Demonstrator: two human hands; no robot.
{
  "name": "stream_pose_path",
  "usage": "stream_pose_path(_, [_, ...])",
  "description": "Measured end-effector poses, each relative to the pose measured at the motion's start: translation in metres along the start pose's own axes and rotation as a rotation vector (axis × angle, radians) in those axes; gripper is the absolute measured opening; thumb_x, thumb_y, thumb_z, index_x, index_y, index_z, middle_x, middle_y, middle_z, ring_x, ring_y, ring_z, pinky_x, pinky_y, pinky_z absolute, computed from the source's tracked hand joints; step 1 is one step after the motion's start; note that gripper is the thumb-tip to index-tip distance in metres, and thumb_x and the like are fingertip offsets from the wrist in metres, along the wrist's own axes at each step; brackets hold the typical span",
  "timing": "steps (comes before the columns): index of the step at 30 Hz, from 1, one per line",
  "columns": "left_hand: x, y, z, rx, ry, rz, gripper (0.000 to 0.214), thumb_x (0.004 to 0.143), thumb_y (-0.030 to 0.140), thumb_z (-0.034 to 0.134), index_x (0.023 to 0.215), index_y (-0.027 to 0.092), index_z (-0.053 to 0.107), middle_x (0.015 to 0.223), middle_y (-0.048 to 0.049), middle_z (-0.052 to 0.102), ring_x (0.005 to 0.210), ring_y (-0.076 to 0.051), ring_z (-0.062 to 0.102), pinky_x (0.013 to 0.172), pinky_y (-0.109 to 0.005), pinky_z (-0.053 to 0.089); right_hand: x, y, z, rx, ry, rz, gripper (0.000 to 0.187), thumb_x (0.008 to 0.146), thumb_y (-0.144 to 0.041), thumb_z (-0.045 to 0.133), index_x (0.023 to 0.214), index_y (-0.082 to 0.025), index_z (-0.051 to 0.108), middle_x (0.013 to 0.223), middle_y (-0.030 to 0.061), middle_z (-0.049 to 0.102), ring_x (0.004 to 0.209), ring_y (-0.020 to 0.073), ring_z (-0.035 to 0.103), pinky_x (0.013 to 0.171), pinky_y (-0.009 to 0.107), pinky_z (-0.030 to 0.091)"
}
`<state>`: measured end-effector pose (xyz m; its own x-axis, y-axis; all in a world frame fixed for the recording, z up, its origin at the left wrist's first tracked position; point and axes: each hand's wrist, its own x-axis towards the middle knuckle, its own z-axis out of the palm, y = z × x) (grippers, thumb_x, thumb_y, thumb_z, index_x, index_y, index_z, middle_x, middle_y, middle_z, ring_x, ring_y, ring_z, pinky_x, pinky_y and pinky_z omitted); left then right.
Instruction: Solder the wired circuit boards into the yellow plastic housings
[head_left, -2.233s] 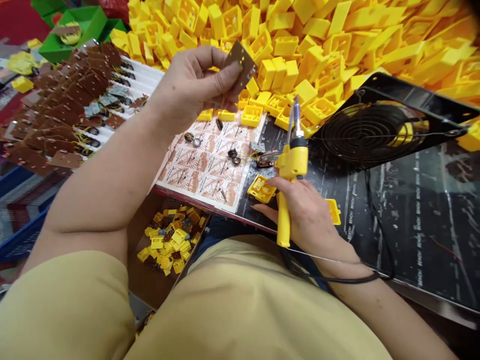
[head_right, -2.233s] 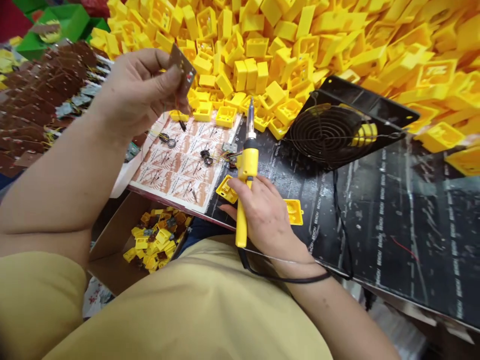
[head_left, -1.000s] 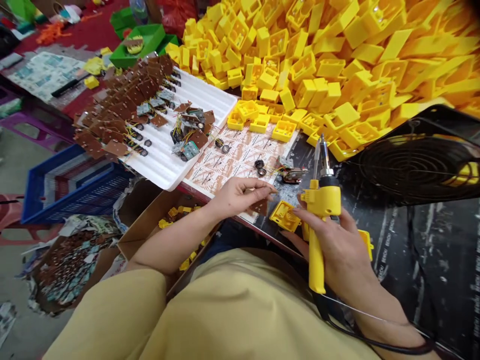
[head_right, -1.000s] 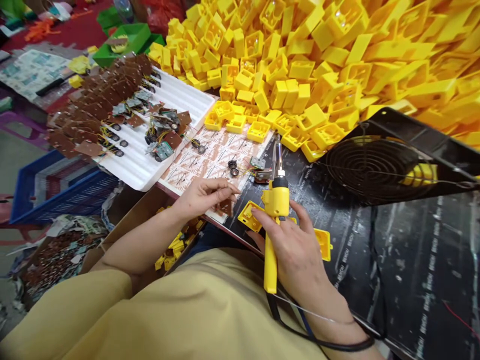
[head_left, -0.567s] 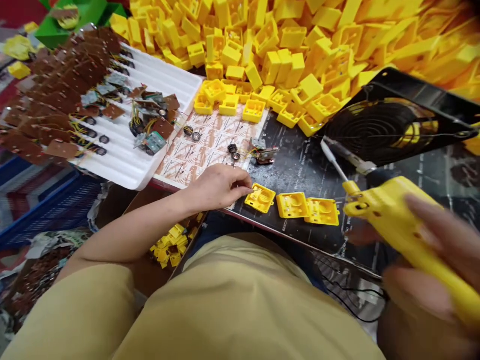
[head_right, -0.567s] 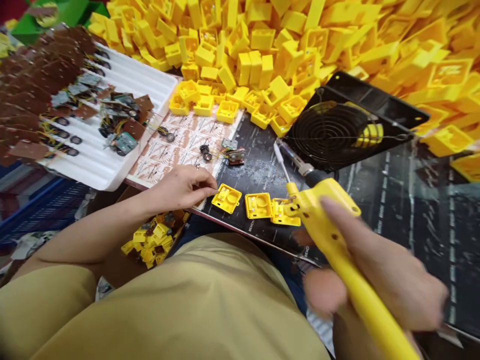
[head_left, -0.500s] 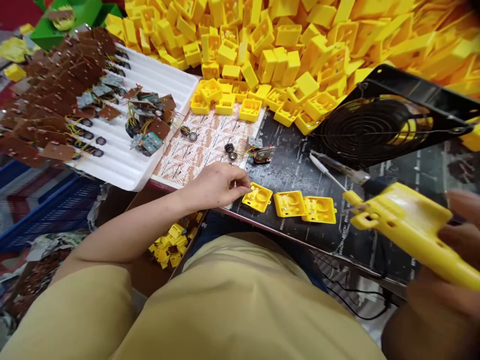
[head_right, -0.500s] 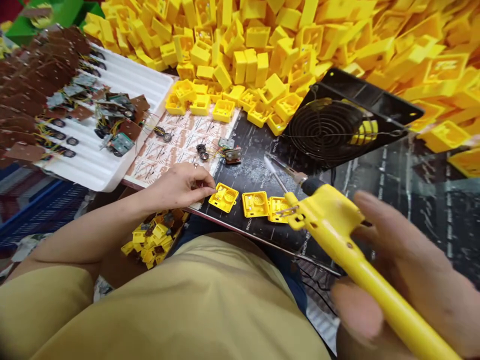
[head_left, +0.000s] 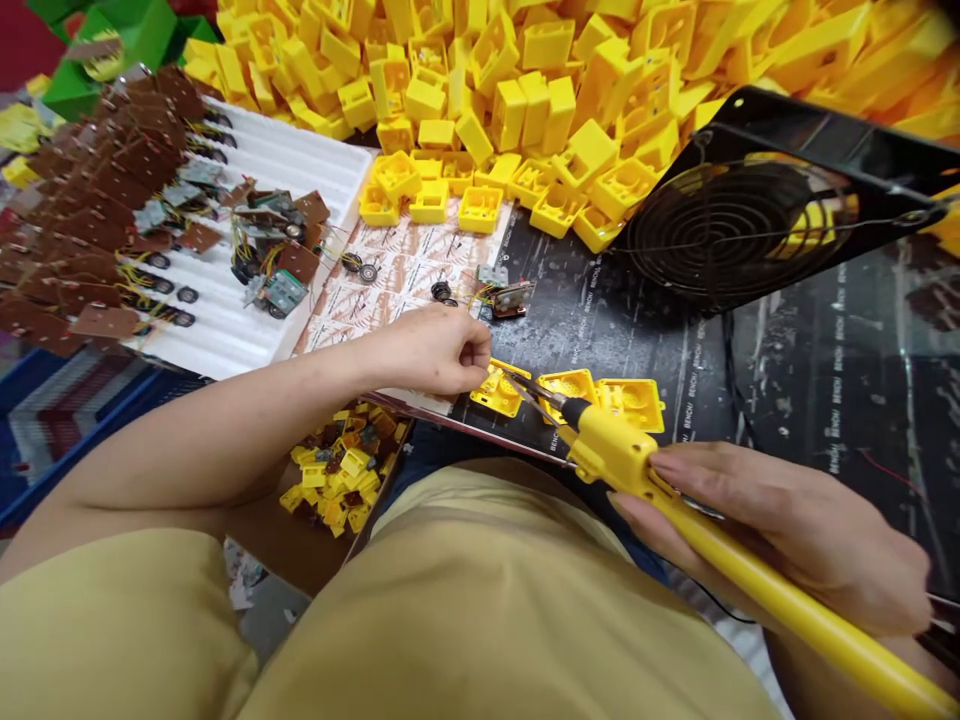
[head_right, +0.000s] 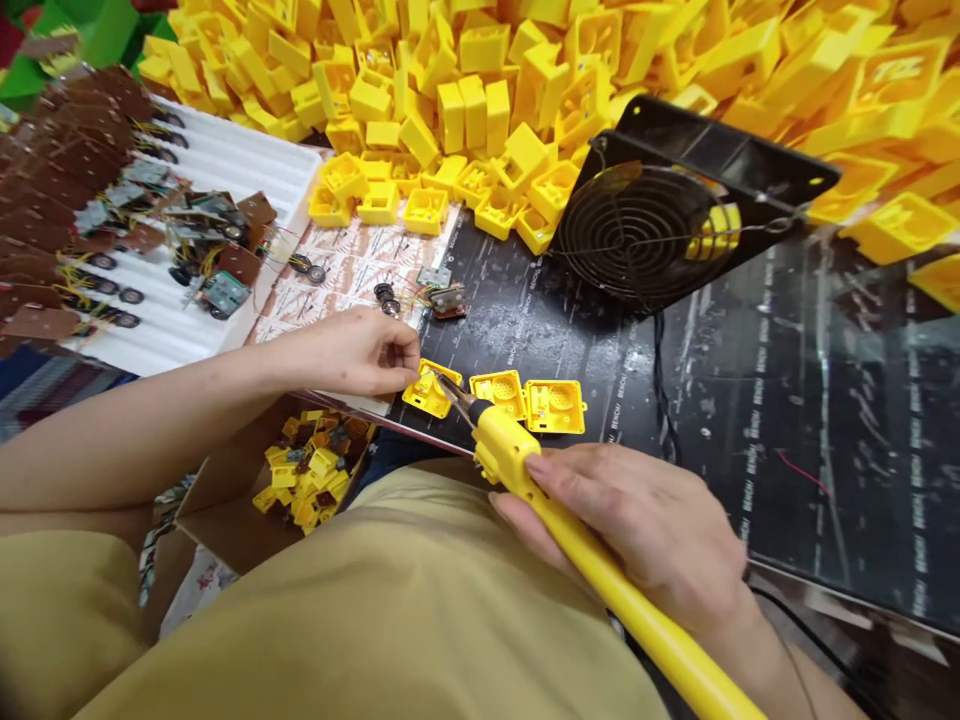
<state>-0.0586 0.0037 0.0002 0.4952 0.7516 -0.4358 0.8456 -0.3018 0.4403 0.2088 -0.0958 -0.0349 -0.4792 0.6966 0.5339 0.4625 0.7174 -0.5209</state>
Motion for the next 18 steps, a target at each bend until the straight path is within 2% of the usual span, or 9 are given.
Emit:
stream_pose_path(3, [0.0, 0.0, -0.001, 0.007, -0.005, 0.002, 0.007, 0.072, 0.014, 0.063, 0.072, 0.016, 0.07, 0.063, 0.0031, 0.066, 0.057, -0.009, 0.056, 0.061, -0.022, 0.035, 0.009, -0.003, -0.003, -0.023, 0.001, -0.032, 0.02, 0.084, -0.012, 0.069, 0.098, -0.019, 0.058, 0.079, 0.0004, 0.068, 0.071, 0.0094, 0.067, 0.066, 0.018, 0.058])
stream_pose_path(5, [0.0, 0.0, -0.001, 0.011, -0.008, -0.001, 0.008, 0.071, 0.013, 0.063, 0.071, 0.016, 0.07, 0.062, 0.0032, 0.066, 0.058, -0.01, 0.056, 0.061, -0.022, 0.035, 0.013, -0.003, -0.003, -0.058, -0.026, -0.032, 0.015, 0.085, -0.012, 0.068, 0.094, -0.019, 0.058, 0.08, 0.0011, 0.068, 0.072, 0.0093, 0.067, 0.068, 0.019, 0.058])
stream_pose_path(12, [0.005, 0.005, -0.002, 0.063, -0.023, -0.023, 0.007, 0.07, 0.016, 0.062, 0.069, 0.017, 0.069, 0.058, 0.0033, 0.064, 0.057, -0.011, 0.056, 0.059, -0.023, 0.035, 0.021, -0.005, 0.0, -0.1, -0.029, -0.224, 0.023, 0.076, -0.012, 0.079, 0.09, -0.014, 0.06, 0.078, 0.0013, 0.069, 0.073, 0.0084, 0.066, 0.07, 0.019, 0.058])
stream_pose_path(15, [0.006, 0.005, -0.003, 0.072, -0.035, -0.033, 0.007, 0.07, 0.016, 0.062, 0.068, 0.017, 0.069, 0.057, 0.0034, 0.063, 0.056, -0.011, 0.056, 0.059, -0.024, 0.035, 0.014, -0.004, -0.009, -0.08, -0.067, -0.109, 0.019, 0.081, -0.012, 0.074, 0.095, -0.016, 0.061, 0.083, 0.0019, 0.069, 0.078, 0.0099, 0.067, 0.074, 0.02, 0.058])
stream_pose_path(17, [0.007, 0.005, -0.002, 0.066, -0.042, -0.034, 0.006, 0.069, 0.016, 0.062, 0.067, 0.017, 0.068, 0.057, 0.0036, 0.063, 0.055, -0.011, 0.056, 0.058, -0.024, 0.035, 0.007, 0.004, -0.019, -0.103, -0.087, -0.03, 0.014, 0.088, -0.014, 0.066, 0.099, -0.02, 0.061, 0.085, 0.0017, 0.07, 0.077, 0.0101, 0.068, 0.071, 0.019, 0.057])
stream_pose_path(18, [0.007, 0.005, -0.002, 0.063, -0.042, -0.03, 0.006, 0.069, 0.015, 0.062, 0.067, 0.017, 0.068, 0.057, 0.0037, 0.063, 0.055, -0.01, 0.056, 0.058, -0.024, 0.035, 0.004, 0.01, -0.023, -0.116, -0.104, -0.044, 0.013, 0.09, -0.015, 0.062, 0.101, -0.022, 0.061, 0.086, 0.0015, 0.07, 0.074, 0.0097, 0.068, 0.066, 0.018, 0.056])
